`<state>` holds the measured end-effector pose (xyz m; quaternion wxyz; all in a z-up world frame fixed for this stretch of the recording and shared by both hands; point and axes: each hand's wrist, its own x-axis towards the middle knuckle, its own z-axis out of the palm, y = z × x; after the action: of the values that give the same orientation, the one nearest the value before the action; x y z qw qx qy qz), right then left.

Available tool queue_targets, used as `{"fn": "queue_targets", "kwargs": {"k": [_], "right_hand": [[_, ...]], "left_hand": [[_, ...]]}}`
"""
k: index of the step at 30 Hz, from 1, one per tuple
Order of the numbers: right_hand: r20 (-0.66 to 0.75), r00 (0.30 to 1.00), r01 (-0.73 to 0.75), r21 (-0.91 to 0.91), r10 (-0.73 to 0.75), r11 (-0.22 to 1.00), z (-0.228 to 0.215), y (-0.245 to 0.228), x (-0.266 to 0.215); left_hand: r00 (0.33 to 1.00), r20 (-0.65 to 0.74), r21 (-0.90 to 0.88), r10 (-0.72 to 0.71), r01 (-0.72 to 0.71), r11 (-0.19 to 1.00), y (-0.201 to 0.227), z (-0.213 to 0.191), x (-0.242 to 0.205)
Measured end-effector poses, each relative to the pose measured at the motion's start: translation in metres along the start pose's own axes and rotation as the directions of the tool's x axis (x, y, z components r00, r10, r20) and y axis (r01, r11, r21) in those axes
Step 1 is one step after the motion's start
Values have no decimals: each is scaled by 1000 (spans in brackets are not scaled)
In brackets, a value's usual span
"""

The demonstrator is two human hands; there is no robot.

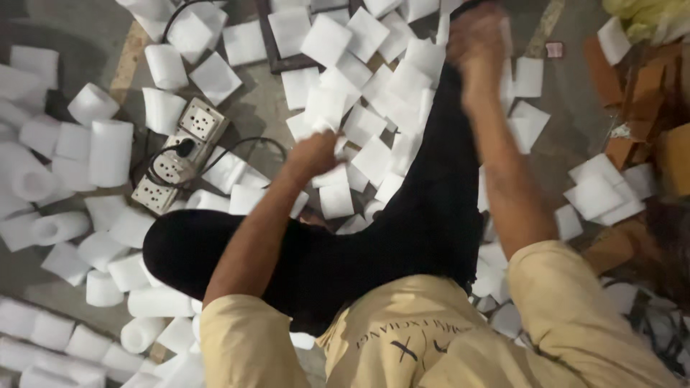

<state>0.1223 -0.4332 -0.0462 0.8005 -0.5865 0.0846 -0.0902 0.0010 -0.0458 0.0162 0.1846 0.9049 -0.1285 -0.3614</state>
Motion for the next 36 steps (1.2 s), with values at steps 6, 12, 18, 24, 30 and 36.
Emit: {"fn": "queue_targets", "kwargs": {"k": [6, 12, 18, 24, 30, 36], "right_hand": [[612, 773, 474, -732, 168, 490, 142, 190, -140], [451, 674, 538, -843, 585, 31, 226, 171, -219], [446, 822, 498, -865, 353, -66, 192, 152, -210], [318, 771, 190, -942, 552, 278, 179, 88, -180], [223, 957, 288, -718, -184, 633, 95, -4, -125], [416, 906, 54, -299, 79, 953, 147, -125, -173]], "left_hand": [[832, 292, 354, 471, -551, 756, -20, 192, 36], [881, 387, 444, 272, -437, 782, -12, 203, 50], [885, 446, 524, 132, -377, 764, -8, 189, 27], [905, 384, 539, 182, -379, 752, 36, 132, 1], [944, -308, -75, 119, -148, 986, 43, 3, 1], [680, -729, -667, 73, -731, 144, 63, -89, -57]]}}
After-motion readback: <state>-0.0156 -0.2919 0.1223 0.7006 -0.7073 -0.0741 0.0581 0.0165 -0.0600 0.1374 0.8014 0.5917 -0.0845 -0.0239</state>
